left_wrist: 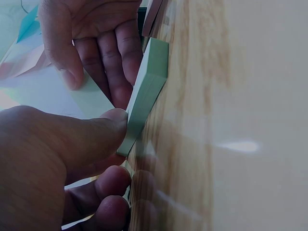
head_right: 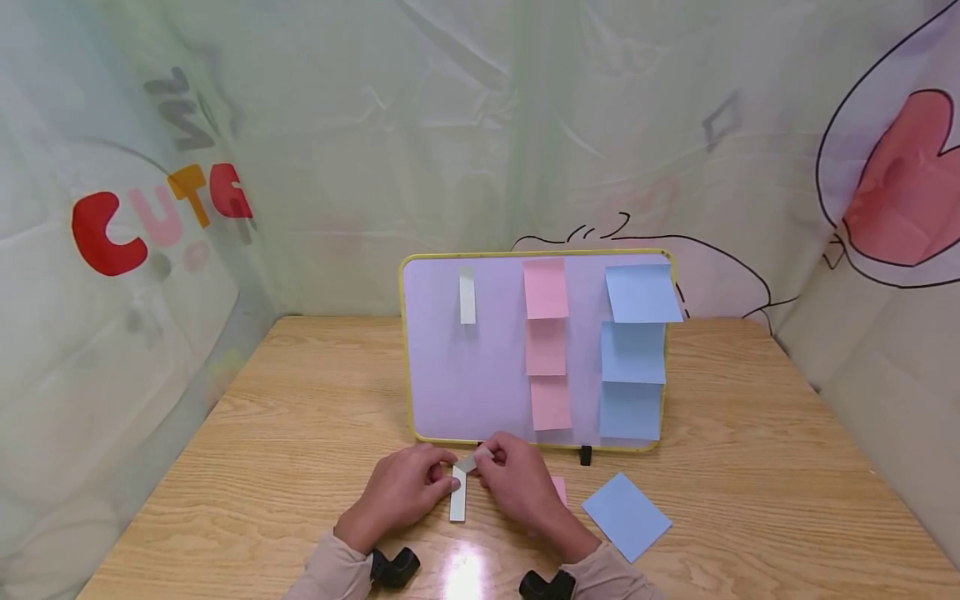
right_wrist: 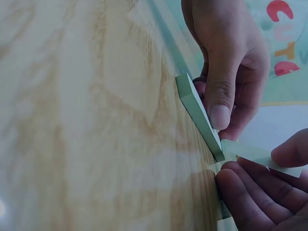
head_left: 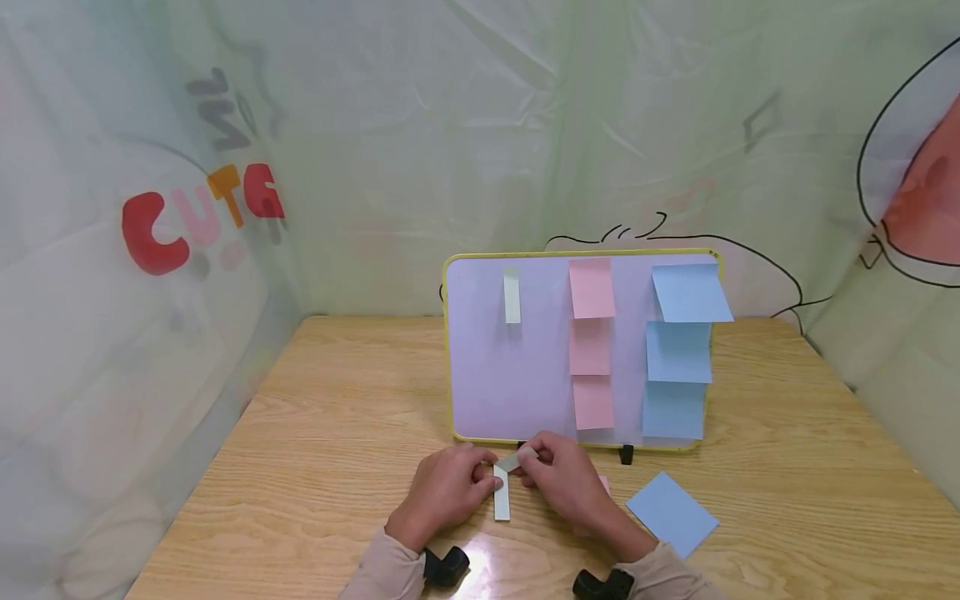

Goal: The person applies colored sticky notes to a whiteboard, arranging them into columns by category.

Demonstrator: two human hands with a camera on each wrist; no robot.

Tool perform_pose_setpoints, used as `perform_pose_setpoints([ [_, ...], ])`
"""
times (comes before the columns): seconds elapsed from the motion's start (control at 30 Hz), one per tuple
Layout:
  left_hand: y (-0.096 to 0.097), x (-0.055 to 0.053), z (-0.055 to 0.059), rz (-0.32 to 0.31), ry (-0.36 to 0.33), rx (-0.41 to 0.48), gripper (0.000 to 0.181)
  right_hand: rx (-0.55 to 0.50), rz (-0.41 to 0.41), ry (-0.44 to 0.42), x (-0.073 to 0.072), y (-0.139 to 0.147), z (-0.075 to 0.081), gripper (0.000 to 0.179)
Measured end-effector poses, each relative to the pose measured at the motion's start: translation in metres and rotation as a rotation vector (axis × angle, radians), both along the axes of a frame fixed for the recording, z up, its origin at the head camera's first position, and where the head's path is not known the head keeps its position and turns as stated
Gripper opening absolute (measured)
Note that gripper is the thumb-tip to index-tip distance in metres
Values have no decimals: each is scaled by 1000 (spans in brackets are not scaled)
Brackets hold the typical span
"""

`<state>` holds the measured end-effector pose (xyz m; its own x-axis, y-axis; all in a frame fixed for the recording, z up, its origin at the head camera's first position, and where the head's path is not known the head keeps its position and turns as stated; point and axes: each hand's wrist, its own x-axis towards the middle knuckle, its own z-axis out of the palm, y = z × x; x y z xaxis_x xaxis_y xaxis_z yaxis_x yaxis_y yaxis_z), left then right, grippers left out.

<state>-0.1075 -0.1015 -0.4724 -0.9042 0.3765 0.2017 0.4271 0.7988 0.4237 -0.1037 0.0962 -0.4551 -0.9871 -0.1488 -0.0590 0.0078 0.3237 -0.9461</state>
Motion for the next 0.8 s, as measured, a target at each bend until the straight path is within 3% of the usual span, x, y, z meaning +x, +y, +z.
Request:
perform_pose_setpoints([
  [0.8, 0, 1, 2, 11, -11, -5, 23, -77, -69, -5, -2, -1, -3, 10],
])
